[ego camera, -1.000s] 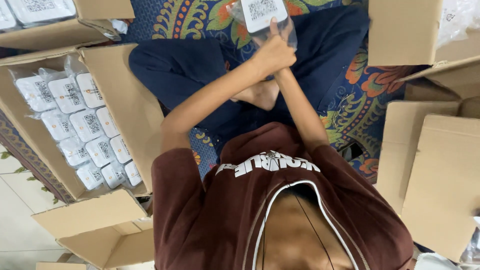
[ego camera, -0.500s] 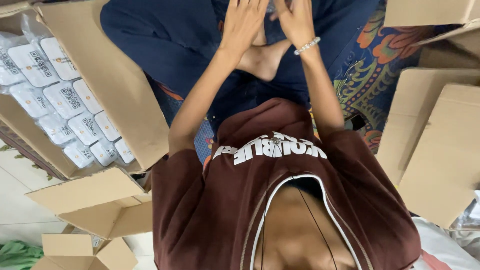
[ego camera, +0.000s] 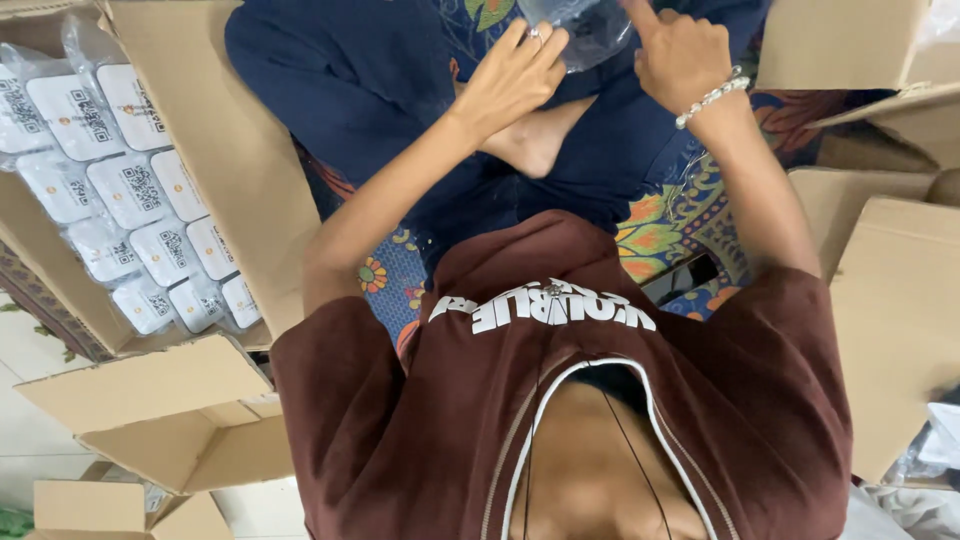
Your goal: The person packages small electronic items into plastic bags and places them into boxes for fulfillment.
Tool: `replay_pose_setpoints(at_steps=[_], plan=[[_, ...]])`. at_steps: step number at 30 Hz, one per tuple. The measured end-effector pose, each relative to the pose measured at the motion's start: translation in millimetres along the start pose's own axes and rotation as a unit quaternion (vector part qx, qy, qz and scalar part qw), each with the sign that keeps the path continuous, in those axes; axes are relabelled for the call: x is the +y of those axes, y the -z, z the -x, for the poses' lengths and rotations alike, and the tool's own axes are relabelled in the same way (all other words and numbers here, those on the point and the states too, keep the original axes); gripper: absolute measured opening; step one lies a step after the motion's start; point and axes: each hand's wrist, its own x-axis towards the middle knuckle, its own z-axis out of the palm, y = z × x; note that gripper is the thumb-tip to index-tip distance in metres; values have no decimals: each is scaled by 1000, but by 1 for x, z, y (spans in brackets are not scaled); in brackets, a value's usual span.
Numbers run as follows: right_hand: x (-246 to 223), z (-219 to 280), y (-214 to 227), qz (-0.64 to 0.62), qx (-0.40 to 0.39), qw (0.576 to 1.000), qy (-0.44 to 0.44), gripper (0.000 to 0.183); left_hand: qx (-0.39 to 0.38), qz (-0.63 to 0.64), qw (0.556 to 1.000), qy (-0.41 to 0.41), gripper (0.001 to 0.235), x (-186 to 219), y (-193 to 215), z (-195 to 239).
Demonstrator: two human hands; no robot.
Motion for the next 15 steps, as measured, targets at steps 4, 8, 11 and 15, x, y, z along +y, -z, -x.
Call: replay_pose_setpoints(at_steps=[4,8,11,15], plan=[[15,-8,-23,142,21,988,47,65,-1,-20,999,44,23,11,5,-7],[55,-34,-78,241,31,966,85,41,-43,-74,981,174,33,24,-22,-19],[69,-46,-78,272,45,954,118,28,-119,-86,959,242,28,21,-28,-28],[111,-55,-86,310,70,930,183,17,-160,-92,949,256,25,1,-39,-9]])
